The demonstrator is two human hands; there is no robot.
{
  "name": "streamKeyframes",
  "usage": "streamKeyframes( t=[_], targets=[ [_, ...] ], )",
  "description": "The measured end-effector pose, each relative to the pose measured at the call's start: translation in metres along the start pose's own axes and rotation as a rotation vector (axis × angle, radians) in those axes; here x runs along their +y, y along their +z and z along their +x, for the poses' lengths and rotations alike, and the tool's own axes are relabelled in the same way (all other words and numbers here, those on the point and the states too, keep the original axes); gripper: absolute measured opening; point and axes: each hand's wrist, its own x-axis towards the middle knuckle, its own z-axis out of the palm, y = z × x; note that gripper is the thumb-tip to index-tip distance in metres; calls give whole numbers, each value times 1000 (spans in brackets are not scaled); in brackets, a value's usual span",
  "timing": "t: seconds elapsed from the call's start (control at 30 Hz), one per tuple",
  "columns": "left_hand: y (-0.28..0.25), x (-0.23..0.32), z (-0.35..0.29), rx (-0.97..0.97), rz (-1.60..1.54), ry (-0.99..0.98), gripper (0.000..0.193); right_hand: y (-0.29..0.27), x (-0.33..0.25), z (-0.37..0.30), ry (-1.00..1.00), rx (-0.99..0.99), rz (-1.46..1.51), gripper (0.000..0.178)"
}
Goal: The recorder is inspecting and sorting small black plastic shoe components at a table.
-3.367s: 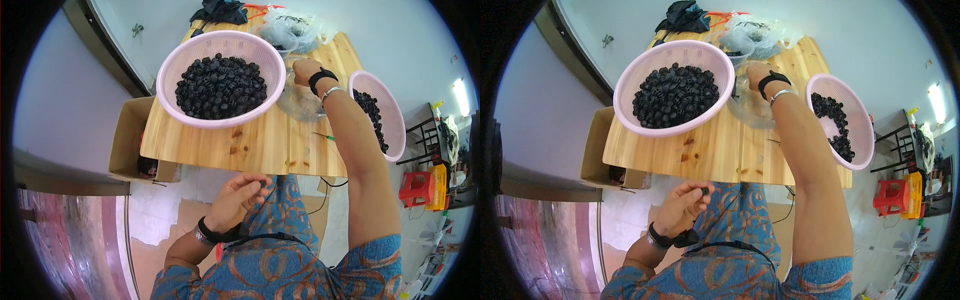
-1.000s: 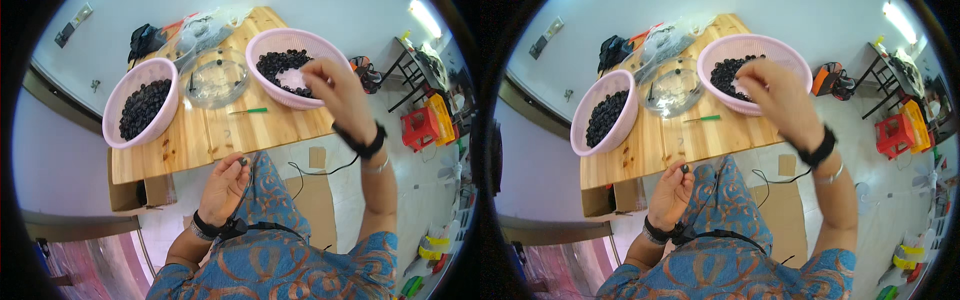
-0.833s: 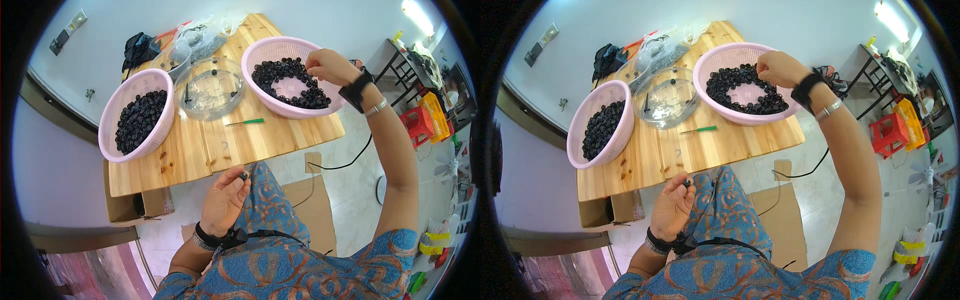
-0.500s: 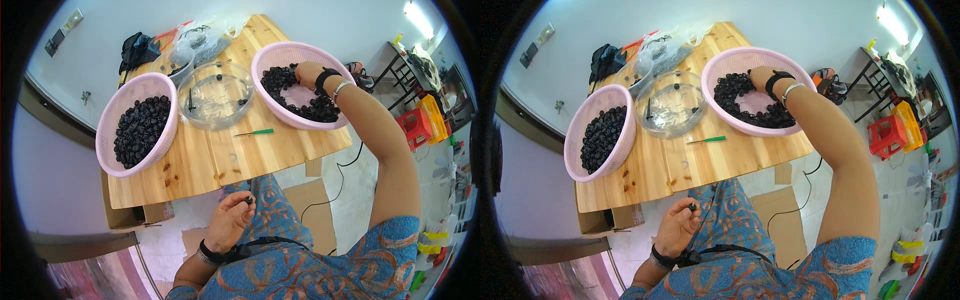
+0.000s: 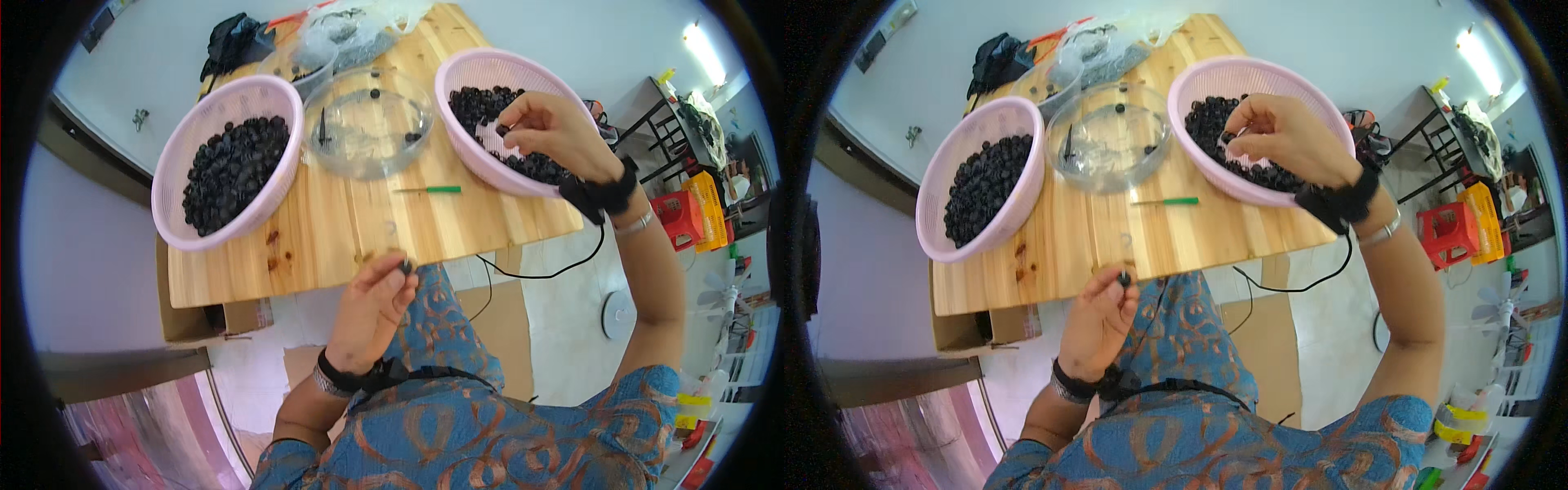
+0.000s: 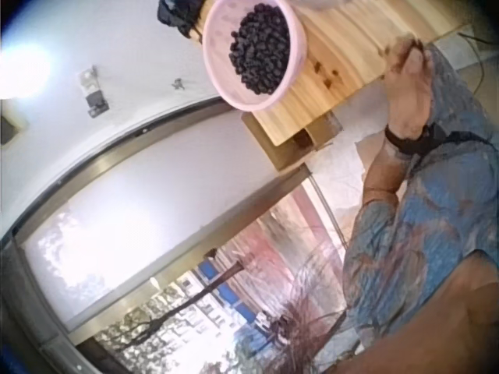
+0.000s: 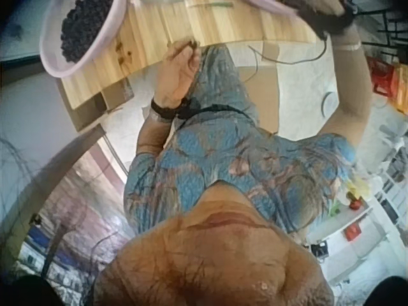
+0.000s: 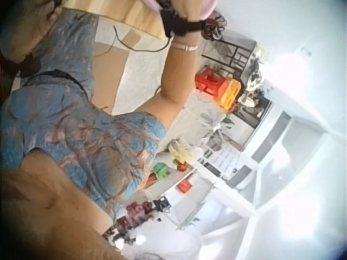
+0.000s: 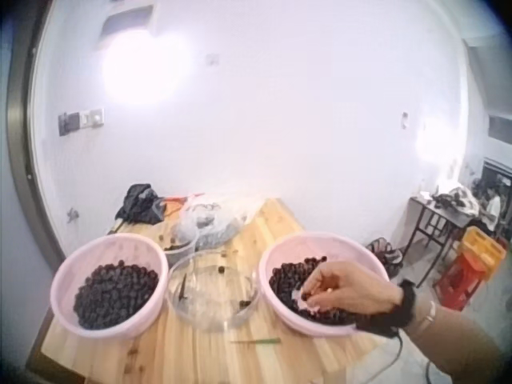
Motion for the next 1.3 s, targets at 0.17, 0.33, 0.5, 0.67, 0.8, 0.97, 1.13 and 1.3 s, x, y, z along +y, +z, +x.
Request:
streamKeyframes(
  t=[0.17, 0.33, 0.5, 0.67, 0.8, 0.97, 1.13, 1.3],
  targets=[
    [25, -8, 10, -24, -26, 80, 24, 65, -18, -70, -158, 21, 117, 24],
    [32, -29, 15, -126, -101, 119, 23, 124, -1, -84, -448, 145, -5, 23],
    [22, -31, 2, -68, -118, 106, 22, 151, 10, -87, -477, 283, -149, 25],
    [12, -35, -3, -60, -137, 113, 25, 161, 13, -90, -543, 326, -217, 28],
    [12, -36, -3, -86, -90, 132, 22, 165, 13, -96, -403, 303, 5, 29],
    [11, -30, -6, -125, -69, 63, 17, 164, 25, -94, -320, 261, 434, 26],
    [7, -26, -7, -171, 5, 7, 9, 158, 28, -92, -303, 82, 424, 23],
    [3, -30, -6, -208, 44, 51, 8, 164, 33, -91, -367, 85, 536, 23]
  ],
)
